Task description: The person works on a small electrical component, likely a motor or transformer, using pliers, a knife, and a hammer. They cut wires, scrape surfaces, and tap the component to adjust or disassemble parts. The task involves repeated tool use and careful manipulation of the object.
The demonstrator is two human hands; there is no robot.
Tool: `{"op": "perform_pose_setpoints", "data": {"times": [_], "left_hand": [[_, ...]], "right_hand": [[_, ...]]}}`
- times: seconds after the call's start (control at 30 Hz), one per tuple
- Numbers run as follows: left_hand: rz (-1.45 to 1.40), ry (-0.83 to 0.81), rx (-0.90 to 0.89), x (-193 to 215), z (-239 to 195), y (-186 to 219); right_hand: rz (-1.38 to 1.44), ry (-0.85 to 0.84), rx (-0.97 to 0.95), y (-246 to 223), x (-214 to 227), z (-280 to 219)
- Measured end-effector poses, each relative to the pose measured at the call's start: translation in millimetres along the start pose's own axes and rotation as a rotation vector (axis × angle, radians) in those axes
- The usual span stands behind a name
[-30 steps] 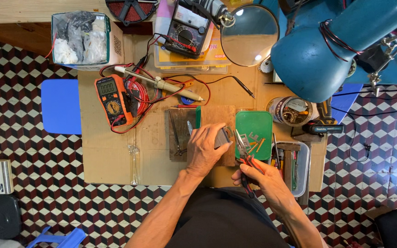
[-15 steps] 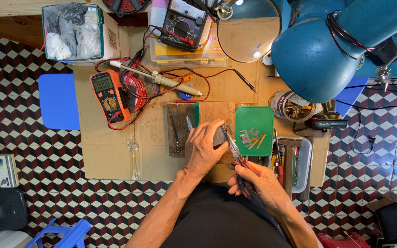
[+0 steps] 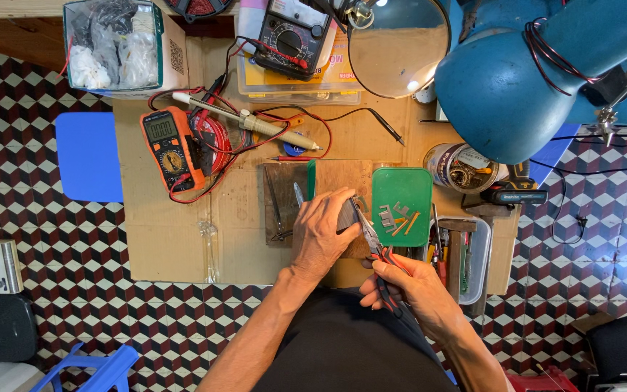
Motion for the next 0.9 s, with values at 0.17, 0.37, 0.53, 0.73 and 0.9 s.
{"op": "perform_pose_setpoints", "data": {"times": [0.17,0.37,0.53,0.73,0.9], "left_hand": [[-0.001,-0.012,0.016,0.1,-0.3,-0.5],[0.0,0.004,0.034,1.4,2.1,0.5],[-0.047,-0.03,0.092,2.6,3.1,2.0],[-0.049,-0.03,0.069,4.4,2.4,1.1],[-0.047,-0.024,0.063,4.0,1.8,0.0]], "right_hand": [[0.144,0.045,-0.051,-1.2,-5.8,-2.3],[0.171,0.135,-0.065,-11.9,7.1,-16.1],[0.011,0.071,-0.067,-11.7,2.5,-19.1],[0.05,0.009,-0.103,-11.9,-8.7,-10.5],[0.1,-0.008,-0.097,-15.5,-8.4,-11.0]]}}
Point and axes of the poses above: each hand's wrist, its own z-axis towards the middle knuckle, its own x-axis out of the back of the hand, y = z × x, the point moved 4 cm from there along z, towards the middle knuckle, and after that the axes turned 3 degrees about -z, right-handed, at the moved point
